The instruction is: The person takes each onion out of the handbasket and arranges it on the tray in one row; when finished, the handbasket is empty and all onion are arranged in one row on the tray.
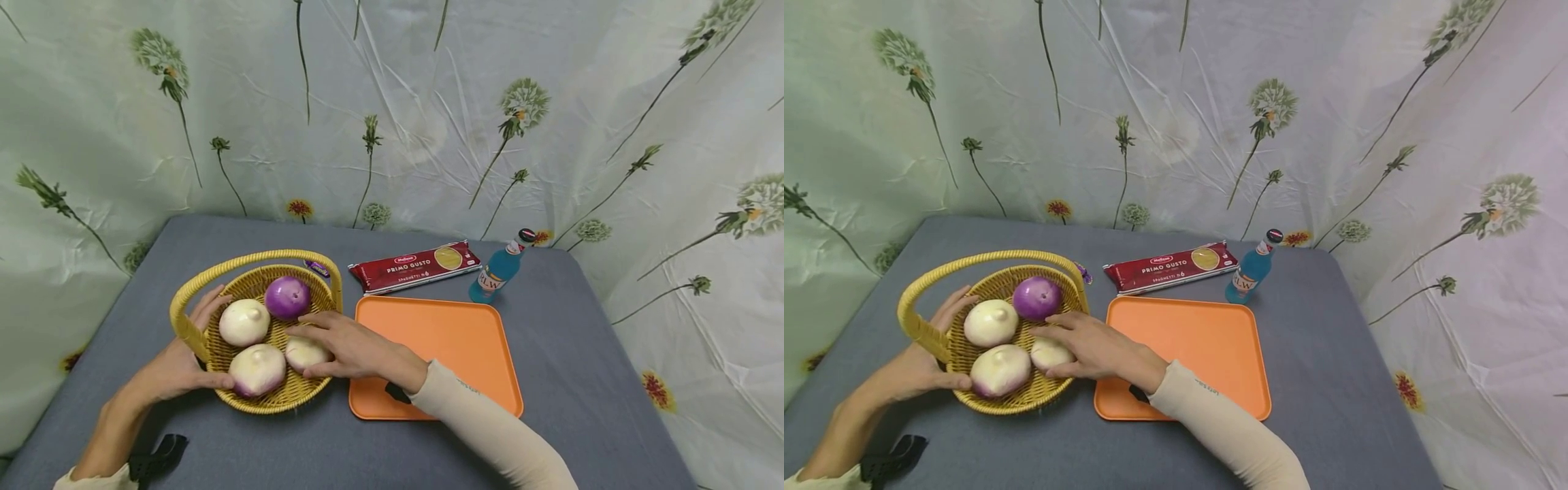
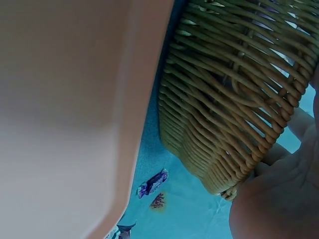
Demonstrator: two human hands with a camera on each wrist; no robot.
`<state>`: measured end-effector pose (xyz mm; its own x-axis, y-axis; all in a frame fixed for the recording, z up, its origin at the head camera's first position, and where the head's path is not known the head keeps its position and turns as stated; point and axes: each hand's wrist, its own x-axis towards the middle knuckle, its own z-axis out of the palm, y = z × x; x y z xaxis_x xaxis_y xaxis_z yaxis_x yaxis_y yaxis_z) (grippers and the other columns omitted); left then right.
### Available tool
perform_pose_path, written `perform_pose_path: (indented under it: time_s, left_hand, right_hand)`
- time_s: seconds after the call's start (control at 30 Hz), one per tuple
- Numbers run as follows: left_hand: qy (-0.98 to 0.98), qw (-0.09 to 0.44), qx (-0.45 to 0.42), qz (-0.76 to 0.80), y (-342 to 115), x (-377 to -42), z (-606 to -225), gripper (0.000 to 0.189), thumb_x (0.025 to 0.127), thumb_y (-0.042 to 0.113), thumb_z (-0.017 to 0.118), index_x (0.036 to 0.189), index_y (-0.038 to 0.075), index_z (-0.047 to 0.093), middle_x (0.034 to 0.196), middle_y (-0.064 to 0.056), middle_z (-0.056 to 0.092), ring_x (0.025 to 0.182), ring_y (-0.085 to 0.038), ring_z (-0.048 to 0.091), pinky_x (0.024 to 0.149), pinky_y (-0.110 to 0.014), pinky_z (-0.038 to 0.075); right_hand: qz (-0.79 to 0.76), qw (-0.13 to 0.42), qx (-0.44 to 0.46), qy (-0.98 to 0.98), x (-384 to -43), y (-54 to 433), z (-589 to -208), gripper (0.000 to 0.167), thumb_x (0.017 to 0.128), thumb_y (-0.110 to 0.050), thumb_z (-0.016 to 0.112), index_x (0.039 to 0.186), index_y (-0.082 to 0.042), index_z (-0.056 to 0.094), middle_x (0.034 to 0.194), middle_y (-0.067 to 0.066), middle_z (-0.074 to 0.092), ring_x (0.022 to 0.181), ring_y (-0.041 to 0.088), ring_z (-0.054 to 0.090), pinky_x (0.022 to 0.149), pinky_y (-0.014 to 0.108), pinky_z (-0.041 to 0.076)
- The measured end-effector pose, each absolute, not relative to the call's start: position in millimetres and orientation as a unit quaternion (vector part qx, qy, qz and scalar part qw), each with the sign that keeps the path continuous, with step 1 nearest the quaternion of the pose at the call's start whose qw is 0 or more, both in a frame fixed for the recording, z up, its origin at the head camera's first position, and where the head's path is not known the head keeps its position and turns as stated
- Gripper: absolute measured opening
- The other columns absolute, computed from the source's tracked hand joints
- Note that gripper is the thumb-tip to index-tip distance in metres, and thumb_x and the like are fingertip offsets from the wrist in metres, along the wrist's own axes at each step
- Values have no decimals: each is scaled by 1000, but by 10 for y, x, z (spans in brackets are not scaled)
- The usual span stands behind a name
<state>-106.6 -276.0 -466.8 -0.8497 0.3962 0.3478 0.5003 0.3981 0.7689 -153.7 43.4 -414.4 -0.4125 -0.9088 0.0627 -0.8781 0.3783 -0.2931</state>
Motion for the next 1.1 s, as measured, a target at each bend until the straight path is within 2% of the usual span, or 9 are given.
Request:
perform_pose_path:
  time_s: [0.27,0.53,0.8,1.1]
  left_hand:
    - [-837,52,-267,-475,-2762,-1058,-4658,133,50,21,97,155,-4,20,166,-18,1,150,-8,2,106,-6,10]
    - [-838,49,-265,-475,-2765,-1061,-4648,132,51,22,97,155,-3,20,167,-13,1,151,-9,1,107,-7,9]
    - [-838,54,-272,-470,-2764,-1059,-4644,133,50,23,97,154,-7,19,162,-30,2,150,-8,2,106,-5,10]
    - [-836,55,-274,-471,-2758,-1068,-4659,132,49,21,97,152,-8,21,161,-31,3,150,-8,3,107,-6,10]
  right_hand:
    - [-131,49,-539,831,-1533,416,-4143,55,97,-40,64,144,-15,53,145,3,54,137,20,46,119,34,28]
    - [-125,35,-540,832,-1532,417,-4157,52,99,-40,62,142,-13,53,140,3,57,131,20,49,117,33,31]
    - [-123,5,-546,828,-1514,427,-4153,52,100,-40,59,143,-12,51,140,4,56,130,21,50,115,33,33]
    - [-125,-38,-554,823,-1444,452,-4082,53,101,-39,58,145,-13,49,143,6,52,131,24,48,114,35,36]
